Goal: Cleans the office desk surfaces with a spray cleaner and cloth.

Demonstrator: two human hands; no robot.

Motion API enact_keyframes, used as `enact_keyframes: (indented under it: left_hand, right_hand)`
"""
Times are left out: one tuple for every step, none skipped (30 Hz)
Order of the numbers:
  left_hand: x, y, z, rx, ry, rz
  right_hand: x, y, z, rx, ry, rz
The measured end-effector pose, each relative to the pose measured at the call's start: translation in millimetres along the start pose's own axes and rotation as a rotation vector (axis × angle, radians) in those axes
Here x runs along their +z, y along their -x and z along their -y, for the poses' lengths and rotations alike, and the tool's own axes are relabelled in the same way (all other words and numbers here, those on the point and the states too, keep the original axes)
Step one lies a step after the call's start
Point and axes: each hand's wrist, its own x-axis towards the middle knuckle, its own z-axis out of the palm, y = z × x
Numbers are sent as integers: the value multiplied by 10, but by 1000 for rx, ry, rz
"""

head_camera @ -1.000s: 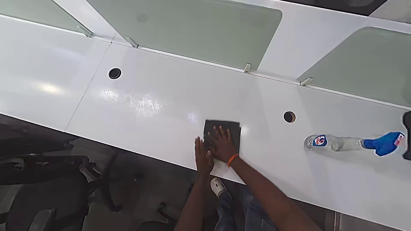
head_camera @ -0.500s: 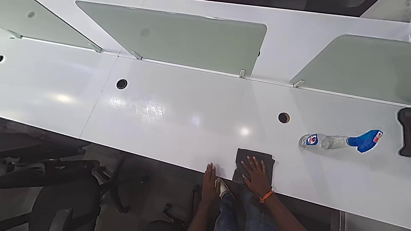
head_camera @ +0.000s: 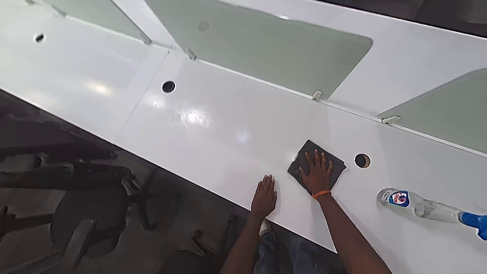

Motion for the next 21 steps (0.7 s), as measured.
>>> enact_keyframes:
  left_hand:
    - [-4,21,-30,-5,11,14]
    - [-20,8,-21,-12,33,17]
    - [-44,8,-13,-20,59,17]
    - [-60,8,-9,-22,76,4]
    - [-62,1,-6,-19,92,-19]
    - [-57,-8,3,-10,110,-43]
    - [-55,-7,-2,-2,128,-61]
    - [-62,-5,-6,1,150,-68]
    - [-72,-4,0,9,177,-75]
    - [-77,0,3,21,206,-81]
    - [-80,10,4,35,230,-94]
    - [-86,16,10,50,249,-120]
    - [-87,19,18,61,268,-167]
    - [-83,38,24,54,290,-237]
    - [-81,62,46,26,318,-327]
    - [-88,86,64,-26,353,-419]
    - [-103,112,85,-97,390,-510]
    - [-128,169,104,-177,418,-576]
    - [-167,258,127,-254,430,-626]
    - [-216,381,147,-320,432,-657]
    - [-271,525,173,-372,434,-677]
  right_hand:
    - [-2,-111,-19,8,9,-22]
    - [-2,-270,-15,11,10,-47]
    - [-14,-425,-2,9,7,-63]
    - [-44,-584,6,10,-4,-66]
    - [-75,-750,4,13,-11,-66]
    - [-93,-918,5,22,-18,-68]
    - [-104,-1070,16,42,-24,-65]
    - [-99,-1212,60,74,-34,-66]
    - [-86,-1344,148,119,-47,-63]
    - [-66,-1453,268,165,-55,-64]
    - [-37,-1522,425,193,-62,-59]
    - [-22,-1540,630,185,-69,-50]
    - [-10,-1508,854,140,-73,-48]
    - [28,-1419,1072,71,-66,-41]
    - [89,-1293,1284,-2,-50,-39]
    - [157,-1148,1474,-62,-35,-40]
    - [226,-1018,1663,-112,-29,-53]
    - [289,-877,1846,-158,-34,-64]
    - [339,-725,2029,-203,-34,-62]
    - [384,-561,2209,-247,-32,-51]
    - [429,-389,2392,-300,-35,-34]
